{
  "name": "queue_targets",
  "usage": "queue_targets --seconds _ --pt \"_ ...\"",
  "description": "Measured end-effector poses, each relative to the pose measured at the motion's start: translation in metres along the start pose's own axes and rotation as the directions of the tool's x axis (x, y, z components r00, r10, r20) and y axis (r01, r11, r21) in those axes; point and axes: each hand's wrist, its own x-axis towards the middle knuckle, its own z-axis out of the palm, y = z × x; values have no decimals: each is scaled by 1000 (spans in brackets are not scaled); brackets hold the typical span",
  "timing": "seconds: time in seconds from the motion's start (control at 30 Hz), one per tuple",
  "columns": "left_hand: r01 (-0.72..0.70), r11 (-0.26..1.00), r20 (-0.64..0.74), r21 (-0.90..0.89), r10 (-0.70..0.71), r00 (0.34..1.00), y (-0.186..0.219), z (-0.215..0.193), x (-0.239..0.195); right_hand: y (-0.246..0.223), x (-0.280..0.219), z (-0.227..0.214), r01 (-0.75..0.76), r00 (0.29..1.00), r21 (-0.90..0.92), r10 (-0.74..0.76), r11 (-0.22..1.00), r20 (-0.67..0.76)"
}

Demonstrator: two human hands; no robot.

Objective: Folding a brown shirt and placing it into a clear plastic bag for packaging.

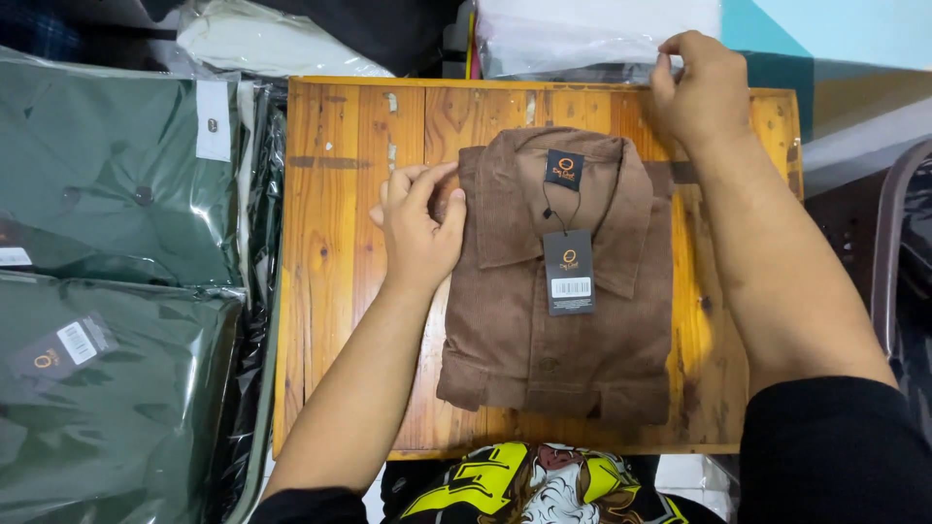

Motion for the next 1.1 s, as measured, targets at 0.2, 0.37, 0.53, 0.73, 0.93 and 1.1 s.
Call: queue_targets --seconds 0.2,0.37,0.53,0.73,0.93,1.1 --pt "-27 999 12 24 27 1000 5 1 0 1 9 -5 30 999 78 -26 996 -48" --pt "-238 968 239 -80 251 938 42 14 10 0 14 5 2 1000 118 -2 993 0" --pt "-516 855 423 51 449 787 80 80 48 -1 13 11 -22 1000 88 20 996 15" --pt "-378 829 780 412 -108 616 87 169 99 -9 14 3 -55 998 121 53 991 16" --pt "-365 765 752 531 -226 619 82 175 106 -20 2 -8 -61 997 169 52 984 59" --pt "-321 805 764 499 -234 601 84 170 109 -57 -8 -57 -130 978 142 103 981 183"
